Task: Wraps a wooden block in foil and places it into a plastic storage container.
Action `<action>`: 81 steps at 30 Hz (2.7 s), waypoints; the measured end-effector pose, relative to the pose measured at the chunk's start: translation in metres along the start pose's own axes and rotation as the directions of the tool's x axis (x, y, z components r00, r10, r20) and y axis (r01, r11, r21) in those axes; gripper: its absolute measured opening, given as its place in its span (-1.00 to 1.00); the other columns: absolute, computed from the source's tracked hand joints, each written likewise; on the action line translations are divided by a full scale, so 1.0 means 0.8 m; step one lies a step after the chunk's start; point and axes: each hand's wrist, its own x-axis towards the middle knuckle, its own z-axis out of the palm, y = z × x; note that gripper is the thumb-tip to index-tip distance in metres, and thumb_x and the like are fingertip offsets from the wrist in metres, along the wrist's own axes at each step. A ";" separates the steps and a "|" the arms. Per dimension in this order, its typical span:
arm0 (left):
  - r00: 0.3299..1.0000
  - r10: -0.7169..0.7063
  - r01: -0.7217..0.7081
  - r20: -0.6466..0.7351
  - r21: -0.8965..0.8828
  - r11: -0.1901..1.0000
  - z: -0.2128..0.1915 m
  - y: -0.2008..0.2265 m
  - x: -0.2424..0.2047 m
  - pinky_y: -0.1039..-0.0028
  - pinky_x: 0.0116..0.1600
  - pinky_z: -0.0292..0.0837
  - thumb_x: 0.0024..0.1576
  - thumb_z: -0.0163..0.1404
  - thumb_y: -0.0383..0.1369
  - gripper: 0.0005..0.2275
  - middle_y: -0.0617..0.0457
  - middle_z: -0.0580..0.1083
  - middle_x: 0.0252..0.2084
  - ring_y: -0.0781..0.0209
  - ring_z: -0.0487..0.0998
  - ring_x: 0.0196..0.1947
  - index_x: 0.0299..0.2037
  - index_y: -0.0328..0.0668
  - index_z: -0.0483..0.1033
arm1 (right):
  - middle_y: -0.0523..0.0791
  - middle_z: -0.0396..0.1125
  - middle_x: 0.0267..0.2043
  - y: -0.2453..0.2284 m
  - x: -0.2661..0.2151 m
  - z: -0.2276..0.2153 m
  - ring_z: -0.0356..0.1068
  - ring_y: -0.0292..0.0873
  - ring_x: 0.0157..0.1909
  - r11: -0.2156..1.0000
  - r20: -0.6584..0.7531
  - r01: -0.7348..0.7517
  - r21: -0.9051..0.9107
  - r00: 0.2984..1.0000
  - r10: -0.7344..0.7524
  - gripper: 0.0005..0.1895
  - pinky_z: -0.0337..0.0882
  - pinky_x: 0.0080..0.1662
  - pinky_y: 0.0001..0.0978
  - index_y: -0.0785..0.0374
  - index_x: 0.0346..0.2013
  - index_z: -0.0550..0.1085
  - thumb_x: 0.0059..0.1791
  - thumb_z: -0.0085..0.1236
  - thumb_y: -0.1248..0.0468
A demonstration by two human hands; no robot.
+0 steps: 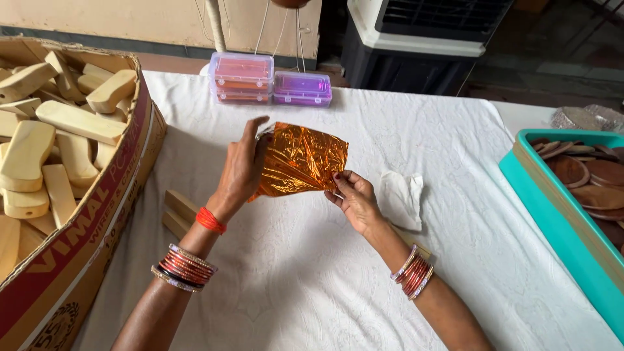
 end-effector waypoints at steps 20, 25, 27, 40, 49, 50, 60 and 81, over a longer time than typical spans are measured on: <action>0.909 0.417 -0.390 -0.005 0.348 0.853 0.046 0.020 -0.088 0.19 0.13 0.31 0.22 0.10 -0.32 -0.73 -0.05 0.44 0.07 0.04 0.38 0.06 0.07 -0.18 0.41 | -0.16 0.44 -0.20 -0.030 -0.047 0.027 0.45 -0.25 -0.26 1.000 -0.236 -0.020 -0.018 0.972 0.016 -0.67 0.51 -0.19 -0.28 0.19 0.01 0.37 -0.05 0.14 0.30; 0.819 0.547 -0.543 0.172 0.540 0.643 0.065 0.023 -0.080 0.19 0.07 0.32 0.09 0.12 -0.32 -0.73 0.00 0.45 0.00 0.07 0.45 -0.01 -0.03 -0.16 0.45 | -0.09 0.37 -0.11 -0.039 -0.052 0.039 0.43 -0.23 -0.18 0.997 -0.075 0.046 0.069 0.996 -0.041 -0.65 0.55 -0.07 -0.29 0.23 0.08 0.31 0.02 0.10 0.30; 0.854 0.463 -0.511 0.237 0.553 0.659 0.071 0.008 -0.075 0.23 0.07 0.34 0.15 0.10 -0.35 -0.80 0.05 0.48 -0.10 0.13 0.47 -0.09 -0.06 -0.14 0.47 | -0.08 0.37 -0.12 -0.040 -0.055 0.035 0.42 -0.23 -0.17 0.996 -0.072 0.026 0.084 0.997 -0.020 -0.65 0.56 -0.06 -0.29 0.24 0.08 0.30 0.03 0.11 0.29; 0.910 0.086 -0.127 0.406 0.075 0.989 0.034 0.051 -0.051 0.30 -0.29 0.54 0.16 0.06 -0.37 -0.86 -0.02 0.64 -0.31 0.12 0.66 -0.43 -0.16 -0.22 0.62 | -0.17 0.44 0.11 -0.095 -0.091 0.052 0.42 -0.37 -0.16 0.545 0.268 0.406 -0.734 0.910 -0.317 -0.70 0.44 -0.23 -0.51 0.23 0.09 0.46 0.07 0.07 0.27; 0.897 0.108 -0.115 0.428 -0.011 0.993 0.030 0.059 -0.052 0.33 -0.20 0.60 0.19 0.02 -0.42 -0.85 -0.02 0.64 -0.22 0.12 0.70 -0.30 -0.13 -0.20 0.63 | -0.14 0.55 -0.15 -0.092 -0.092 0.040 0.54 -0.31 -0.09 0.569 0.311 0.411 -0.712 0.911 -0.269 -0.78 0.57 -0.01 -0.43 0.25 -0.03 0.55 0.04 0.13 0.32; 0.899 0.112 -0.118 0.424 -0.010 0.993 0.029 0.059 -0.054 0.33 -0.20 0.60 0.19 0.02 -0.42 -0.85 -0.02 0.64 -0.22 0.12 0.70 -0.30 -0.13 -0.20 0.63 | -0.14 0.55 -0.15 -0.094 -0.094 0.041 0.54 -0.31 -0.09 0.566 0.315 0.415 -0.712 0.909 -0.271 -0.78 0.57 -0.01 -0.43 0.25 -0.03 0.55 0.04 0.13 0.32; 0.816 0.511 -0.575 0.270 0.301 0.761 0.030 0.044 -0.077 0.37 -0.15 0.47 0.14 0.12 -0.42 -0.82 0.13 0.61 -0.15 0.27 0.59 -0.22 -0.07 -0.10 0.64 | -0.18 0.53 -0.21 -0.099 -0.113 0.041 0.54 -0.30 -0.15 0.347 0.457 0.617 -0.707 0.772 -0.441 -0.78 0.63 -0.06 -0.49 0.15 -0.13 0.59 -0.06 0.28 0.41; 0.517 0.814 -0.808 0.266 0.466 0.361 0.016 0.038 -0.075 0.38 0.13 0.48 0.21 0.14 -0.33 -0.78 0.12 0.58 0.06 0.29 0.55 0.02 0.04 -0.12 0.61 | -0.29 0.51 -0.14 -0.094 -0.112 0.036 0.44 -0.31 -0.16 -0.202 0.672 0.734 -0.649 0.429 -0.603 -0.70 0.45 -0.12 -0.46 0.03 -0.19 0.59 -0.12 0.31 0.47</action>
